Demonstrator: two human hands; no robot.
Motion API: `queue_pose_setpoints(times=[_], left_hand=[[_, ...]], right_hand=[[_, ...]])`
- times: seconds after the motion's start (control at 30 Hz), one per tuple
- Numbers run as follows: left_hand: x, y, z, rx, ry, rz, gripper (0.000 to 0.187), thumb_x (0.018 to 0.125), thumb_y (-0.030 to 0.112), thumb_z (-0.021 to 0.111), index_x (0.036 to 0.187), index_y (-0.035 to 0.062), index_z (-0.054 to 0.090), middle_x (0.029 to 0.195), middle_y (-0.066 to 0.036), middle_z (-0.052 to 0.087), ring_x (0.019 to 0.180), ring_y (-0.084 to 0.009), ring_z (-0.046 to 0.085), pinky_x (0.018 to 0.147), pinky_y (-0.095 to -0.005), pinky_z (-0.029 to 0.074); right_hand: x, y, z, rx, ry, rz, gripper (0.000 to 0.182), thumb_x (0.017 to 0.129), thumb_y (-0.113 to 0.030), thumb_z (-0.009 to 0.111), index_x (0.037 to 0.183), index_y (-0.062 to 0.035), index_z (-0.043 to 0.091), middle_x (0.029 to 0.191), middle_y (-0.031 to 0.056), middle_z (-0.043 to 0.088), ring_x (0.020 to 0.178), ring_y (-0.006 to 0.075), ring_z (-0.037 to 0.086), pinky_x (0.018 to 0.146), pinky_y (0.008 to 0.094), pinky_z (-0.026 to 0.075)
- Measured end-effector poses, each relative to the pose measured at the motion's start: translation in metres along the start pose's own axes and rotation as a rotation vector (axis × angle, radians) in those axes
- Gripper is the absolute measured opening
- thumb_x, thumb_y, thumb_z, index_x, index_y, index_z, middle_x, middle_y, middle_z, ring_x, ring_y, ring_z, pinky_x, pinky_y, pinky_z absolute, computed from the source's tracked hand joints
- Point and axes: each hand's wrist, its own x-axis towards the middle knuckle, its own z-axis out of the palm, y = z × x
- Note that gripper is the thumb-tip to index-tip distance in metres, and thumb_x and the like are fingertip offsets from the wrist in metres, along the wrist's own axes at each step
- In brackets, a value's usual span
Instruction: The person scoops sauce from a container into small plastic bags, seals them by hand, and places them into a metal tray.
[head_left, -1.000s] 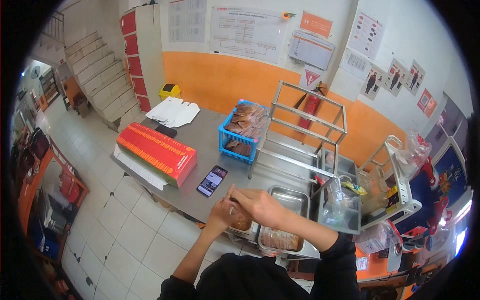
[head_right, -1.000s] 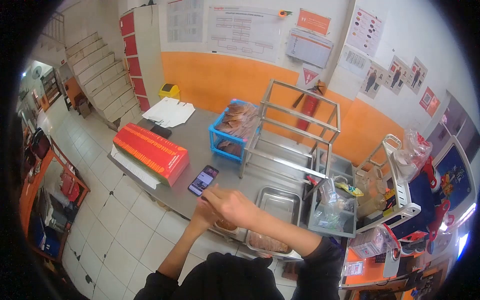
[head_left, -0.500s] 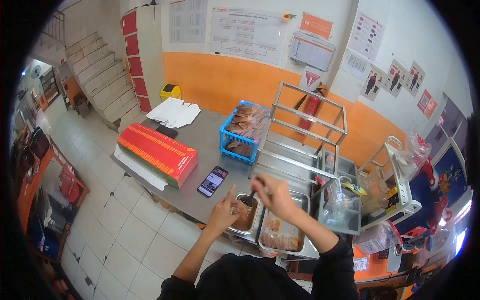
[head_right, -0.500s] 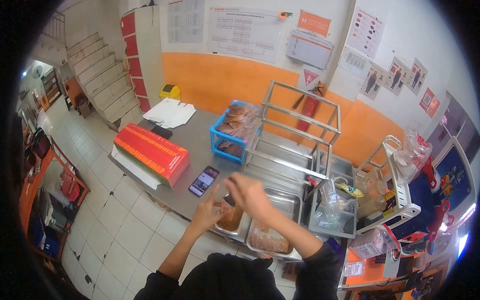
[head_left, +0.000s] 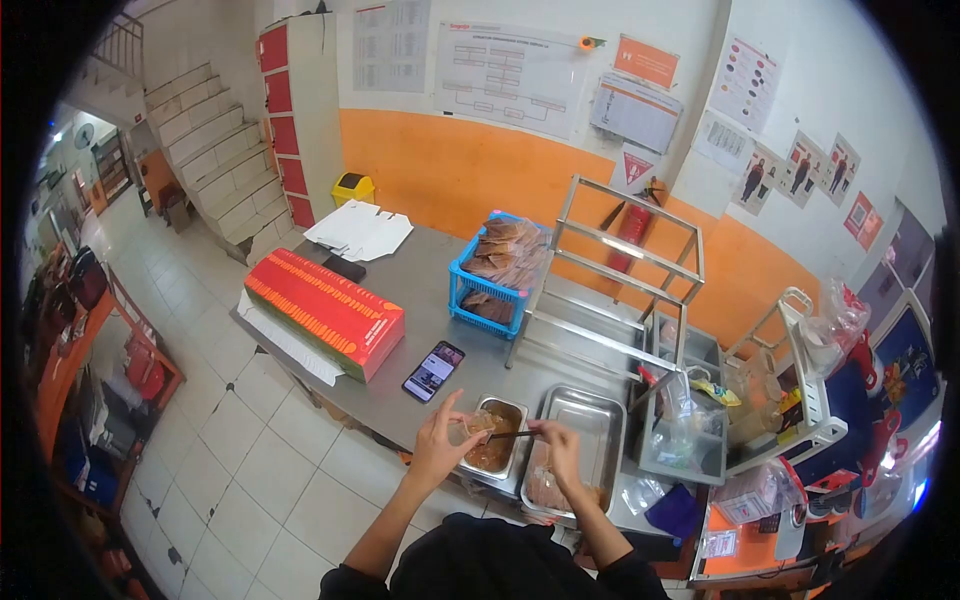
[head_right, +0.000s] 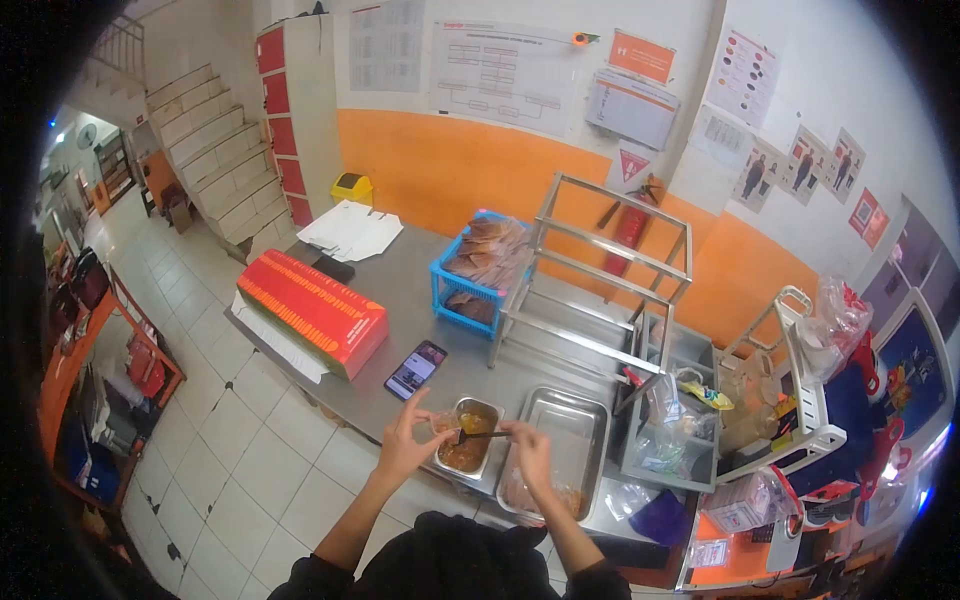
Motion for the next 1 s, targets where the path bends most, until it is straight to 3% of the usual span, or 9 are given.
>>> queue_pose_setpoints(times=[0.03,0.13,0.2,0.3,0.4,0.5,0.6,0.8,1.0], left_hand=[[0.000,0.002,0.002,-0.030,0.016,-0.009,0.081,0.072,0.019,0.084,0.138,0.0043,0.041,0.091,-0.011,0.067,0.086,-0.0264,0.067,0.083,-0.0382,0.051],[0.001,0.004,0.008,-0.097,0.055,-0.017,0.081,0.070,0.014,0.085,0.137,0.0043,0.042,0.088,-0.010,0.065,0.084,-0.0222,0.068,0.077,-0.0337,0.054],[0.003,0.005,0.011,-0.113,0.071,-0.004,0.080,0.068,0.009,0.086,0.136,0.0047,0.044,0.088,-0.009,0.064,0.085,-0.0187,0.069,0.076,-0.0298,0.055],[0.007,0.016,0.006,-0.128,0.061,-0.026,0.074,0.069,0.013,0.086,0.132,0.0029,0.047,0.085,-0.011,0.065,0.084,-0.0190,0.069,0.073,-0.0298,0.054],[0.007,0.015,0.004,-0.306,-0.004,-0.139,0.055,0.076,0.008,0.080,0.124,-0.0016,0.055,0.089,-0.010,0.068,0.086,-0.0167,0.068,0.075,-0.0270,0.053],[0.001,0.000,0.013,-0.736,-0.089,-0.285,0.032,0.086,0.004,0.070,0.115,-0.0056,0.063,0.096,-0.010,0.070,0.087,-0.0146,0.067,0.078,-0.0254,0.053],[-0.004,0.004,0.014,-0.720,-0.044,-0.280,0.022,0.093,0.004,0.061,0.111,-0.0074,0.066,0.102,-0.010,0.070,0.088,-0.0131,0.066,0.080,-0.0246,0.052],[-0.007,-0.007,0.019,-0.639,-0.030,-0.315,0.020,0.093,0.008,0.063,0.106,-0.0049,0.070,0.094,-0.009,0.072,0.084,-0.0109,0.064,0.078,-0.0252,0.051],[-0.009,0.003,0.017,-0.475,0.058,-0.225,0.017,0.091,0.005,0.063,0.102,-0.0055,0.071,0.092,-0.009,0.072,0.079,-0.0103,0.062,0.075,-0.0258,0.050]], right_hand=[[-0.006,-0.010,0.012,-0.181,-0.054,-0.064,0.028,0.093,-0.020,0.062,0.110,0.0013,0.067,0.101,0.0127,0.072,0.087,0.0195,0.068,0.083,0.0297,0.049],[-0.014,-0.055,0.039,-0.414,-0.131,-0.342,0.027,0.089,-0.015,0.067,0.113,-0.0027,0.068,0.096,0.0083,0.073,0.088,0.0166,0.067,0.087,0.0287,0.047],[-0.016,-0.074,0.048,-0.400,-0.160,-0.215,0.024,0.086,-0.014,0.069,0.107,-0.0017,0.070,0.093,0.0090,0.073,0.087,0.0162,0.067,0.085,0.0290,0.047],[-0.010,-0.078,0.046,-0.360,-0.166,-0.147,0.017,0.085,-0.012,0.071,0.096,0.0001,0.073,0.090,0.0102,0.073,0.084,0.0157,0.066,0.081,0.0294,0.049],[-0.001,-0.088,0.042,-0.378,-0.201,-0.213,0.013,0.085,-0.009,0.070,0.094,0.0011,0.073,0.088,0.0114,0.073,0.083,0.0150,0.066,0.078,0.0293,0.050],[0.002,-0.103,0.037,-0.386,-0.177,-0.182,0.012,0.086,-0.008,0.069,0.093,0.0015,0.073,0.088,0.0115,0.073,0.082,0.0157,0.067,0.077,0.0300,0.050],[0.003,-0.113,0.032,-0.404,-0.239,-0.158,0.012,0.086,-0.007,0.068,0.092,0.0014,0.073,0.088,0.0117,0.073,0.081,0.0162,0.067,0.075,0.0308,0.050],[0.006,-0.092,0.027,-0.495,-0.257,-0.140,0.013,0.085,-0.009,0.069,0.091,0.0011,0.073,0.085,0.0100,0.073,0.078,0.0153,0.067,0.071,0.0306,0.050],[-0.001,-0.095,0.030,-0.402,-0.223,-0.098,0.013,0.082,-0.011,0.072,0.088,-0.0003,0.074,0.084,0.0073,0.073,0.076,0.0128,0.066,0.071,0.0296,0.049]])
